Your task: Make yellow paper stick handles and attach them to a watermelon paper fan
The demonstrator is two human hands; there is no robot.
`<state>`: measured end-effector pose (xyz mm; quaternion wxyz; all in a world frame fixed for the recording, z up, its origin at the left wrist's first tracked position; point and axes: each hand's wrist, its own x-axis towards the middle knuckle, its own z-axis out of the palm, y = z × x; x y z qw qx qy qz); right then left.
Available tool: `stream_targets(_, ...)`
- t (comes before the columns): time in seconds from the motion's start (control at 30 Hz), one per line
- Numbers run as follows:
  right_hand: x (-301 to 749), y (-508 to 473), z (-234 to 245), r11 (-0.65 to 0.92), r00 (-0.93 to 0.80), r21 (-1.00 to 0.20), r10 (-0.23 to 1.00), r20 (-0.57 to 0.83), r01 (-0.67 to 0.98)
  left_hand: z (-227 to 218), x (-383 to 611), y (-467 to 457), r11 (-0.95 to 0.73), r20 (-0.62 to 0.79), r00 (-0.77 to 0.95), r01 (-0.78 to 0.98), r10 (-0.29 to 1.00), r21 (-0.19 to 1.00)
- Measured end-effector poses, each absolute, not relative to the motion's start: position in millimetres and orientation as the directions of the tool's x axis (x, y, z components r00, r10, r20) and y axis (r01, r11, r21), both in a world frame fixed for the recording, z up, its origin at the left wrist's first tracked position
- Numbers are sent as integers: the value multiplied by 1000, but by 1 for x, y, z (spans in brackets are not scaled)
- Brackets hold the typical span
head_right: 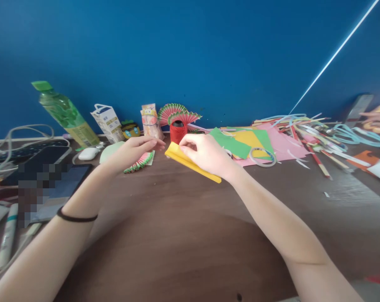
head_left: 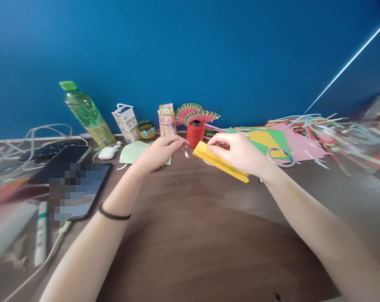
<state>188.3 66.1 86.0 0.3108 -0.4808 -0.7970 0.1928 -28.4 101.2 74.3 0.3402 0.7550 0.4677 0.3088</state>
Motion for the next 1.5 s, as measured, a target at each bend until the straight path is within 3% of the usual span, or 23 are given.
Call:
stream_targets(0.13, 182, 65, 78, 484, -408, -542, 874, 264, 687, 81, -26, 94, -319, 60, 472, 493, 880, 810)
stream_targets(0.37, 172, 67, 62, 489, -491, -542, 857, 154, 684, 81, -22, 85, -308, -229, 554, 707, 800, 637)
stream_targets(0.53, 182, 80, 57, 388, -574, -644, 813, -99, 660, 65, -33, 96, -253, -352, 558, 736, 752, 628)
stream_targets(0.77, 191, 89, 50, 399, -591, -527, 761, -267, 751, 54, -45, 105, -143, -462, 485, 789, 742, 598)
stream_targets(1.0, 192, 91, 42, 447, -588, -492, 790, -174, 747, 61, -39, 98, -270, -220, 381, 872, 898, 408)
stream_targets(1.17, 191, 95, 33, 456, -545, -452, 834, -84, 767, 72, -43, 93, -258, -323, 366, 908, 873, 331)
stream_targets(1.33, 187, 95, 30, 460, -514, -404, 857, -30, 791, 77, -41, 89, -292, -285, 375, 910, 882, 293)
stream_targets(1.5, 181, 96, 20, 457, -485, -434, 873, 51, 777, 55, -25, 89, -408, -225, 516, 824, 826, 393)
